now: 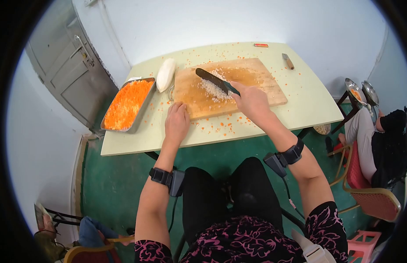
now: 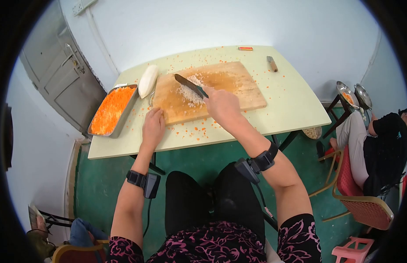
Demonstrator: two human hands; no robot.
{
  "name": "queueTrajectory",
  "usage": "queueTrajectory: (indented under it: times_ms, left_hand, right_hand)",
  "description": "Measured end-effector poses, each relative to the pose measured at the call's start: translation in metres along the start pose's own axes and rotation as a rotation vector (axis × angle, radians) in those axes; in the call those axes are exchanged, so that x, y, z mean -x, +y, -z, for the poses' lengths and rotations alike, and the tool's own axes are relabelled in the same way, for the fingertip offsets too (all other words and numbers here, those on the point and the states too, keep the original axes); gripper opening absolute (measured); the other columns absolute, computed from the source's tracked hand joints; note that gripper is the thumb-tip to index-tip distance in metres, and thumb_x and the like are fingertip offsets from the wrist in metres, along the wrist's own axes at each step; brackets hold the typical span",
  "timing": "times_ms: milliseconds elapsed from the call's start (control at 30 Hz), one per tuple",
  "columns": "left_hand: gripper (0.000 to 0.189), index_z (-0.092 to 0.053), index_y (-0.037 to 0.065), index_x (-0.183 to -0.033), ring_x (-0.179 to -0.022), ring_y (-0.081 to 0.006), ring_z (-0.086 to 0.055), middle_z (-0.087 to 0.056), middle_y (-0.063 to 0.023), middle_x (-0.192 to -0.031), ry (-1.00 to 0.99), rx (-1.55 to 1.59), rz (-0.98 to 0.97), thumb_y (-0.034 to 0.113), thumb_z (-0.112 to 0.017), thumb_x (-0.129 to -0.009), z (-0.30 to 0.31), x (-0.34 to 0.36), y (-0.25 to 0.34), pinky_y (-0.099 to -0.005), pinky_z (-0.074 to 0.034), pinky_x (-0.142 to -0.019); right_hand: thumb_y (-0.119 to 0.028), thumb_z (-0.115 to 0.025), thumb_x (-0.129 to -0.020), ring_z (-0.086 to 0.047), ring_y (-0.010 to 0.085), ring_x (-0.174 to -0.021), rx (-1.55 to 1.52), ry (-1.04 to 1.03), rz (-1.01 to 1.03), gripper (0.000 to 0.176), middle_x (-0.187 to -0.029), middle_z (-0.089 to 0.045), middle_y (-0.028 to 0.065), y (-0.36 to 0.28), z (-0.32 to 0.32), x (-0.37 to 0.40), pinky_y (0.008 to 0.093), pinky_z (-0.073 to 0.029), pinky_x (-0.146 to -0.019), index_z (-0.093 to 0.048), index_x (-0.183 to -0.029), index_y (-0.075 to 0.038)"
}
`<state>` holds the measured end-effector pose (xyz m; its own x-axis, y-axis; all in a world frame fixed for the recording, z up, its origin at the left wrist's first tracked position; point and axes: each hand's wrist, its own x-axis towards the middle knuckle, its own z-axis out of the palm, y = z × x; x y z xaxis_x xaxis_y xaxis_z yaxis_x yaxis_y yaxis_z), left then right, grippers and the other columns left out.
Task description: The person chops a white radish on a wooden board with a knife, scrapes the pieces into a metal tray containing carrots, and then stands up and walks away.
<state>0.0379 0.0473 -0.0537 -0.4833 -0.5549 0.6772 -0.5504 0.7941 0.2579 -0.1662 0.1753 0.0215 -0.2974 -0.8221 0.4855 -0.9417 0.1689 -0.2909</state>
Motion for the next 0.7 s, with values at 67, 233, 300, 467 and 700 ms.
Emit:
queueTrajectory:
  times_ms: [67, 233, 300, 467, 700]
  left_hand:
    - [0.021, -0.059, -0.004, -0.096, -0.103, -0.0321, -0.051, -0.056, -0.0173, -0.106, 0.004, -0.003, -0.003, 0.006, -0.051, -0.08, 0.002, -0.003, 0.0, -0.0382, -0.042, -0.089]
    - [0.022, -0.059, -0.005, -0.097, -0.105, -0.0328, -0.05, -0.056, -0.0178, -0.107, -0.019, 0.02, 0.021, 0.006, -0.051, -0.08, 0.002, -0.002, 0.001, -0.0386, -0.042, -0.09]
    - [0.022, -0.059, -0.005, -0.097, -0.104, -0.0328, -0.051, -0.056, -0.018, -0.107, -0.008, 0.008, 0.02, 0.007, -0.051, -0.08, -0.001, 0.0, -0.001, -0.0386, -0.042, -0.09]
    - [0.021, -0.06, -0.004, -0.096, -0.103, -0.0326, -0.051, -0.057, -0.0181, -0.106, 0.015, -0.014, -0.003, 0.007, -0.051, -0.08, -0.002, 0.001, -0.001, -0.0384, -0.043, -0.088]
    - [0.019, -0.061, -0.004, -0.092, -0.09, -0.0311, -0.053, -0.057, -0.0151, -0.095, 0.051, -0.023, 0.047, 0.006, -0.052, -0.078, 0.004, -0.003, 0.004, -0.0377, -0.046, -0.079]
  right_hand:
    - [-0.023, -0.061, -0.079, -0.06, 0.0302, -0.064, -0.03, 0.008, -0.027, 0.034, -0.067, -0.061, 0.015, 0.0, 0.004, -0.002, 0.0385, -0.048, -0.058, -0.059, -0.111, -0.011]
    - [-0.023, -0.061, -0.079, -0.06, 0.0304, -0.064, -0.065, 0.051, -0.004, 0.033, -0.068, -0.062, 0.0149, -0.001, 0.004, 0.002, 0.0395, -0.047, -0.058, -0.059, -0.111, -0.011]
    - [-0.023, -0.061, -0.079, -0.06, 0.0307, -0.064, -0.045, 0.006, 0.0, 0.033, -0.069, -0.062, 0.015, 0.0, 0.005, 0.001, 0.0397, -0.047, -0.058, -0.059, -0.111, -0.011]
    - [-0.023, -0.06, -0.08, -0.06, 0.0308, -0.064, -0.038, 0.01, -0.019, 0.033, -0.069, -0.062, 0.0149, -0.004, 0.002, 0.007, 0.0393, -0.047, -0.057, -0.059, -0.111, -0.011]
    - [-0.019, -0.059, -0.08, -0.06, 0.0325, -0.065, -0.127, 0.073, 0.033, 0.032, -0.067, -0.061, 0.0155, -0.01, 0.005, 0.015, 0.0425, -0.046, -0.057, -0.057, -0.11, -0.008]
